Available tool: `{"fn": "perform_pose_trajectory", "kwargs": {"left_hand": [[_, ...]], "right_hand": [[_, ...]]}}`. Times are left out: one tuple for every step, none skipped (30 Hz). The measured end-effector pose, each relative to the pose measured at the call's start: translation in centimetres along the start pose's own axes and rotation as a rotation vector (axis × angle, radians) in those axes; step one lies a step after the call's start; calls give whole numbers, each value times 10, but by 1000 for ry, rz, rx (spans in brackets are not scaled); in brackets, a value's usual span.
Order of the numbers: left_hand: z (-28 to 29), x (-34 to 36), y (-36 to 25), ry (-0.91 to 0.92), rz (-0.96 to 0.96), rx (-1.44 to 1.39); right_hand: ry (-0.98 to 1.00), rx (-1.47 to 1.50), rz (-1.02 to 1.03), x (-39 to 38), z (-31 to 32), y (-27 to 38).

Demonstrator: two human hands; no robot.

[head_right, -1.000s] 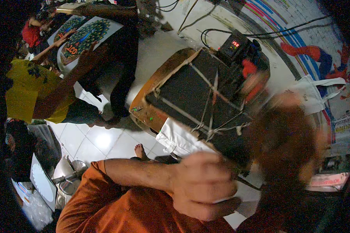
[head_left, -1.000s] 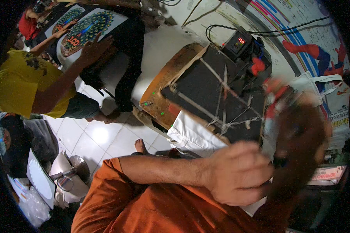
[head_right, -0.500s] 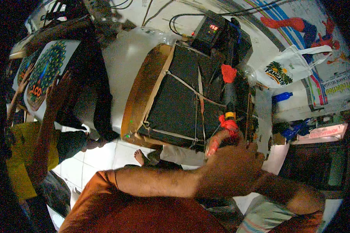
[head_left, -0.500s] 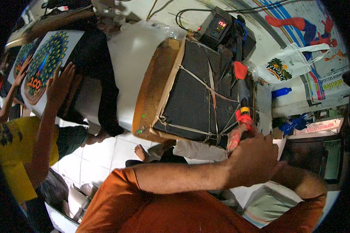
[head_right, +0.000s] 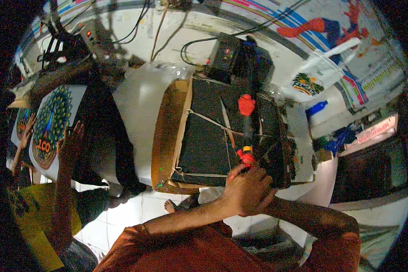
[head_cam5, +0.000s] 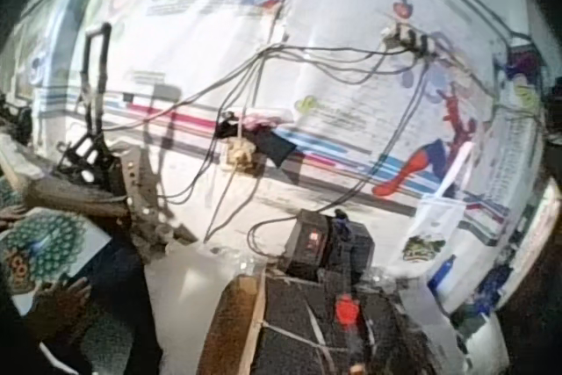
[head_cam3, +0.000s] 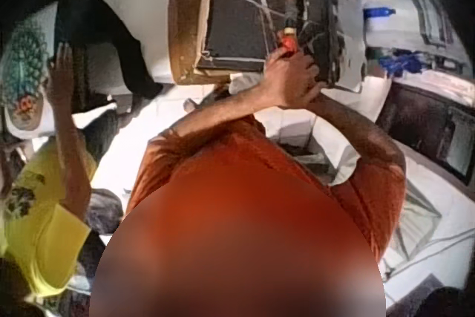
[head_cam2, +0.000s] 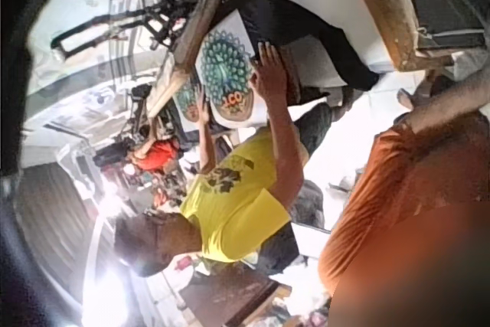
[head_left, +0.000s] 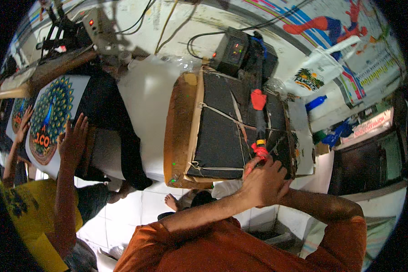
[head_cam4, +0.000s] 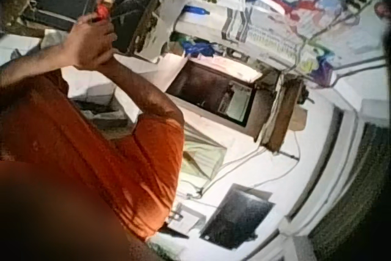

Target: The person places white tote bags onto a heat press, aligns them, and operates the machine to apply a printed design. They then remove the finished bags and stack them on the table.

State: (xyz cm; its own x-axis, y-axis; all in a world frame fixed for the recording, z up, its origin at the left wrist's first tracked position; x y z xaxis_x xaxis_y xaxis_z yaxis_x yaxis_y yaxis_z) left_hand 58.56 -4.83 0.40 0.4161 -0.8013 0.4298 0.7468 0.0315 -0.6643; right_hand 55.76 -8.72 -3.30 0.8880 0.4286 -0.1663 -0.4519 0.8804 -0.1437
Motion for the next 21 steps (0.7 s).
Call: {"fn": "perform_pose_trajectory", "kwargs": {"left_hand": [[-1,-1,-1,21,1,-16],[1,-4,-2,1,3,-29],[1,-7,-4,9,-11,-3],[3,-13,-4,-22,-24,23],[5,-18,-5,-60,-36,52],[2,-21,-3,-14,-59,16],[2,-22,-2,-19,-76,15],[-1,-23,0,10,-66,9],[-3,-23,4,37,-38,0],[-2,-22,4,3,-48,11],[-3,-21,5,17,-50,29],[-4,-20,5,24,-48,40],[-8,-18,7,67,-25,49],[-5,-18,5,19,-47,63],[-2,-18,4,-27,-66,77],[-2,-18,4,-22,-74,89],[-6,-18,5,32,-69,103],[0,-21,3,-66,-103,100],[3,-23,1,-113,-122,102],[5,-24,0,-132,-106,109],[8,-24,-3,-150,-91,115]], "right_hand": [[-5,4,-2,-1,-1,1],[-7,7,-4,-2,-2,3],[-6,12,-12,-4,-3,4],[-12,19,-16,-6,-4,8],[-17,21,-23,-7,-4,10],[-20,26,-28,-9,-5,13],[-20,34,-30,-9,-5,14],[-24,36,-32,-10,-5,17],[-25,44,-37,-11,-5,17],[-27,47,-33,-12,-5,19],[-25,49,-31,-12,-6,20],[-23,53,-28,-13,-6,21],[-21,51,-26,-14,-7,22],[-16,50,-22,-16,-9,24],[-13,48,-21,-16,-10,24],[-9,49,-17,-18,-12,26],[-10,45,-12,-18,-14,27],[-13,40,-10,-18,-16,28],[-16,38,-4,-18,-17,28],[-19,33,2,-18,-18,27],[-20,33,9,-18,-16,26]]}}
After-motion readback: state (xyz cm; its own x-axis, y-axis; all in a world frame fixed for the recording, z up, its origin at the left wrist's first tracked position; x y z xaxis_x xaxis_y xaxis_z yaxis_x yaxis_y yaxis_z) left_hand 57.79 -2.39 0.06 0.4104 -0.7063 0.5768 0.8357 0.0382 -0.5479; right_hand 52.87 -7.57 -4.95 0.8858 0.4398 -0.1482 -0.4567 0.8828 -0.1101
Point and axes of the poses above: each hand's wrist, its own x-axis towards the middle knuckle, its own z-axis out of the back of the hand, y = z × x, the point moved 7 cm from there along x, towards the middle knuckle, and after that the axes turned 12 degrees about y, right-handed, at the moved point
